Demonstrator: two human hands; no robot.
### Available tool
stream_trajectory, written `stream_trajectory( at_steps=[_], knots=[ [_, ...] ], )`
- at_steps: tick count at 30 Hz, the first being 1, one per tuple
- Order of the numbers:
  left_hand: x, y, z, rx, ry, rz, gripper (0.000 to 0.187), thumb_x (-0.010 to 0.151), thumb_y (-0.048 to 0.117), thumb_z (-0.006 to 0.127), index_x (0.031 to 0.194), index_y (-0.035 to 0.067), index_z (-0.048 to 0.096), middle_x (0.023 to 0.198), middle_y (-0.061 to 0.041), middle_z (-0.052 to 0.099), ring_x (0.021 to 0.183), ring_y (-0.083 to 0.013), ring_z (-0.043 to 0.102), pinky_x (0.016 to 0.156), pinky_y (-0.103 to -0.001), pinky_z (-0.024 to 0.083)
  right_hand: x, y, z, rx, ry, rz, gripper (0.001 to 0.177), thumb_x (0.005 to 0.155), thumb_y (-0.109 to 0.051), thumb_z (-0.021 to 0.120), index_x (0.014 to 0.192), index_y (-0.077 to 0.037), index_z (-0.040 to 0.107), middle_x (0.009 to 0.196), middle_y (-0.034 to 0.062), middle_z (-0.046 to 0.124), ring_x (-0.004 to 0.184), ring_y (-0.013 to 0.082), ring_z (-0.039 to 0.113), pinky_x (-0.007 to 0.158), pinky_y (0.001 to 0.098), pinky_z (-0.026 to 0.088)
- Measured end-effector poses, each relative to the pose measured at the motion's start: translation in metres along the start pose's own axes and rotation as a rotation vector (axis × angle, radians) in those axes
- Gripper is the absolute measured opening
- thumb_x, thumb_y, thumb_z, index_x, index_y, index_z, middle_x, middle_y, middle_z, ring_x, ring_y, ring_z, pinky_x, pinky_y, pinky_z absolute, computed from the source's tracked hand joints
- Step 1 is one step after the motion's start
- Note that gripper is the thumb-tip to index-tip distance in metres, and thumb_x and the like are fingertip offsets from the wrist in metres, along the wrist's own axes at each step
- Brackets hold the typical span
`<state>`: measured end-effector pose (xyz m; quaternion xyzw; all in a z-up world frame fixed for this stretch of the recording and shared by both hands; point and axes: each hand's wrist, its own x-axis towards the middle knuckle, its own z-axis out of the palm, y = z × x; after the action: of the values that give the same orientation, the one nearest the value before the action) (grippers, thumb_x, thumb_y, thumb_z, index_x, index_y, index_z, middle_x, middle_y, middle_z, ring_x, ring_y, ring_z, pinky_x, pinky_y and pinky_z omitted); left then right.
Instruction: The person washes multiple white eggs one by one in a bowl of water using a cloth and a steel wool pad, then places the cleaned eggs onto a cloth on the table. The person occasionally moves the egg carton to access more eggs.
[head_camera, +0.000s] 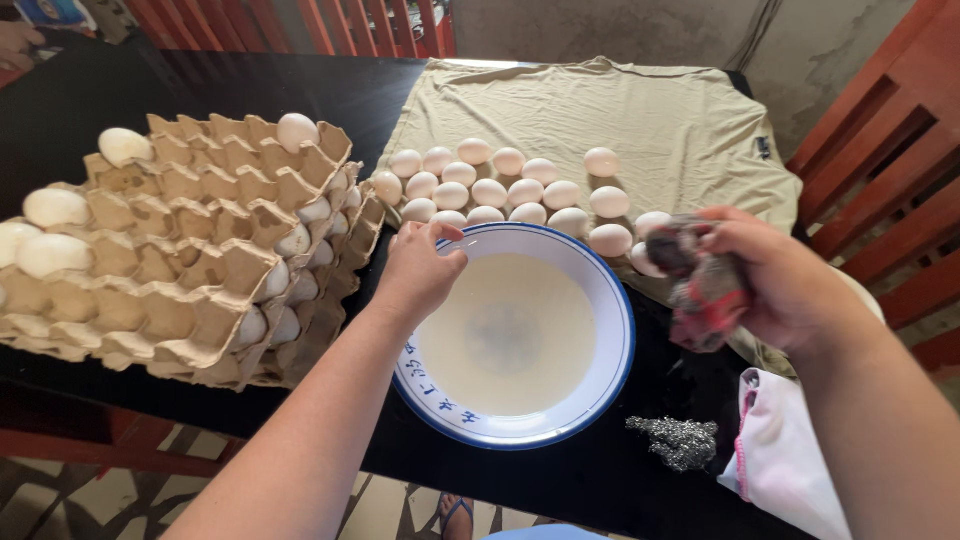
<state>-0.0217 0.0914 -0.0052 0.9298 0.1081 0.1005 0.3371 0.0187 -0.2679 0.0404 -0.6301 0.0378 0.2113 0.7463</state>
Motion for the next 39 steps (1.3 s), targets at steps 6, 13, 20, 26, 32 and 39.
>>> stream_trajectory(
  at_steps=[6,13,20,26,32,39],
  knots=[
    [-0.019,-0.009,-0.011,-0.010,0.004,0.015,0.033,0.080,0.023,0.067,0.110,0.011,0.074,0.125,-0.016,0.063,0.124,-0.0311,0.056,0.107,-0.040,0.043,0.016,-0.001,0.009,-0.125,0.066,-0.056,0.034,0.090,-0.018,0.052,0.123,-0.011,0.059,0.095,0.0103,0.065,0.070,0.0231,0.064,0.061,0.0410,0.057],
    [-0.036,-0.005,-0.011,-0.022,-0.032,-0.049,0.032,0.082,0.022,0.065,0.110,0.011,0.074,0.125,-0.016,0.063,0.123,-0.0295,0.058,0.106,-0.039,0.045,0.021,0.028,-0.044,-0.377,0.132,0.128,0.025,0.095,-0.018,0.053,0.115,-0.006,0.059,0.085,0.0211,0.066,0.064,0.0319,0.064,0.059,0.0443,0.055],
    [-0.028,0.023,0.027,-0.079,-0.118,0.081,0.033,0.082,0.022,0.065,0.111,0.010,0.074,0.122,-0.016,0.065,0.122,-0.0302,0.059,0.106,-0.040,0.045,0.026,0.107,-0.046,-0.593,0.052,0.115,0.028,0.092,-0.020,0.065,0.116,-0.004,0.067,0.092,0.0132,0.074,0.073,0.0191,0.069,0.064,0.0329,0.057],
    [-0.027,0.036,0.034,-0.083,-0.135,0.132,0.032,0.081,0.021,0.065,0.109,0.009,0.075,0.120,-0.016,0.065,0.122,-0.0307,0.059,0.106,-0.039,0.044,0.039,0.149,-0.048,-0.385,-0.044,0.176,0.034,0.089,-0.023,0.067,0.118,-0.006,0.063,0.103,0.0125,0.070,0.077,0.0285,0.069,0.063,0.0447,0.062],
    [-0.030,0.032,0.018,-0.088,-0.137,0.069,0.033,0.081,0.022,0.064,0.110,0.009,0.074,0.122,-0.014,0.066,0.119,-0.0285,0.061,0.102,-0.039,0.048,0.043,0.122,-0.045,-0.919,-0.052,0.015,0.037,0.085,-0.031,0.079,0.114,-0.008,0.075,0.101,0.0092,0.074,0.087,0.0202,0.069,0.073,0.0350,0.056],
    [-0.017,0.023,-0.048,-0.166,-0.008,0.129,0.031,0.084,0.021,0.066,0.110,0.006,0.072,0.119,-0.013,0.069,0.114,-0.0240,0.068,0.098,-0.036,0.052,0.045,0.042,0.008,-0.811,0.250,-0.151,0.031,0.089,-0.024,0.073,0.114,-0.006,0.075,0.104,0.0156,0.075,0.088,0.0233,0.065,0.072,0.0371,0.052]
  ],
)
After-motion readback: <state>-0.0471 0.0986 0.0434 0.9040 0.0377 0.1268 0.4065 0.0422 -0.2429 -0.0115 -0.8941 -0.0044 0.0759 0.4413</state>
